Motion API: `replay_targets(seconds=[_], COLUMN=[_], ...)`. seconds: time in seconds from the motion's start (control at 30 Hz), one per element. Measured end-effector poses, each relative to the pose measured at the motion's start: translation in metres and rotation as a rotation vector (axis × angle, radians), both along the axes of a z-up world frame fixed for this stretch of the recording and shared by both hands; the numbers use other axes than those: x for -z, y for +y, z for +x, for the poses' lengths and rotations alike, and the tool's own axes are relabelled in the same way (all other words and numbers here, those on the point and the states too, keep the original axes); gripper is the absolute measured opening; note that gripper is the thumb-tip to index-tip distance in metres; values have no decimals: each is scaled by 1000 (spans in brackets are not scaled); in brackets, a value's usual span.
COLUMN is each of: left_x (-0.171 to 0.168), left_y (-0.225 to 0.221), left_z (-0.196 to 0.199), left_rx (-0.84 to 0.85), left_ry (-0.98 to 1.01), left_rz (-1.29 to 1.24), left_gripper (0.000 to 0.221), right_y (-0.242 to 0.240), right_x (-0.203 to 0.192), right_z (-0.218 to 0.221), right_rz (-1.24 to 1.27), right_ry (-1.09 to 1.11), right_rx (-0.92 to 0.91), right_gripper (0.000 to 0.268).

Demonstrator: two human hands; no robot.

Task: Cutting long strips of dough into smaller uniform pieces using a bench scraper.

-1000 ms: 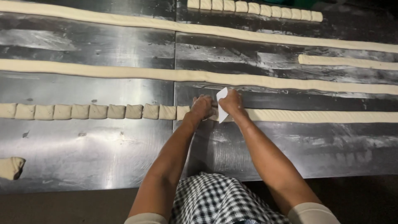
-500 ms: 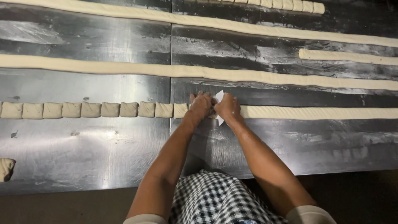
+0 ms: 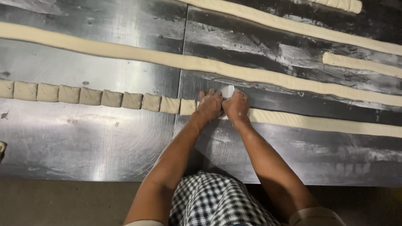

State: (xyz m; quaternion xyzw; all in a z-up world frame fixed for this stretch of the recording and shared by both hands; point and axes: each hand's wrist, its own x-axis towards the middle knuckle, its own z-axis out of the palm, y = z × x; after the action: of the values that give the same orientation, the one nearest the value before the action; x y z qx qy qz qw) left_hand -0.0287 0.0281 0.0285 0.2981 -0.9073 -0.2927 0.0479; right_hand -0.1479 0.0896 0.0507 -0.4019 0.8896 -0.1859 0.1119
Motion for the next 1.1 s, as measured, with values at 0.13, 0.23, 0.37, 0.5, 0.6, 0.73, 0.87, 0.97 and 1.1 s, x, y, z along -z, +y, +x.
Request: replay_targets(seconds=[0.13,0.23,0.37,0.5,0.6,0.73,0.87,0.97,1.1], left_x=[29,34,19,36,-1,-12,18,28,17], left_y=[3,3,-1,-10,-3,13,21,26,30], left_z=[-2,-3,-1,-2,-3,-37,-56,-60,-56], left_rx=[-16,-5,12,31,22,71,109,94,45], left_ry=[59,33,2,69,75,-22,-95,-64,3], left_rz=[-60,-66,36,-7,-1,-13,-13,-36,-2], left_gripper=[31,33,42,56,45,47,38,34,32], right_y=[-9,-22,-35,-19,12,41,52,56,60], right_x=[-6,-10,-9,-7,-25,-19,-14,-32,-54], right_z=[-6,-9,-22,-48,-64,-72,-61,-46,-29], right_rz=[-5,-7,-303,-342,-332,-37,-30,-18,53], right_ry=[-47,-30,-7,29,-196,-101,-115,-190,-209], right_rx=[4,32,-10,139,81,89,42,102,102], right_gripper=[21,22,22,26,25,23,22,22,26])
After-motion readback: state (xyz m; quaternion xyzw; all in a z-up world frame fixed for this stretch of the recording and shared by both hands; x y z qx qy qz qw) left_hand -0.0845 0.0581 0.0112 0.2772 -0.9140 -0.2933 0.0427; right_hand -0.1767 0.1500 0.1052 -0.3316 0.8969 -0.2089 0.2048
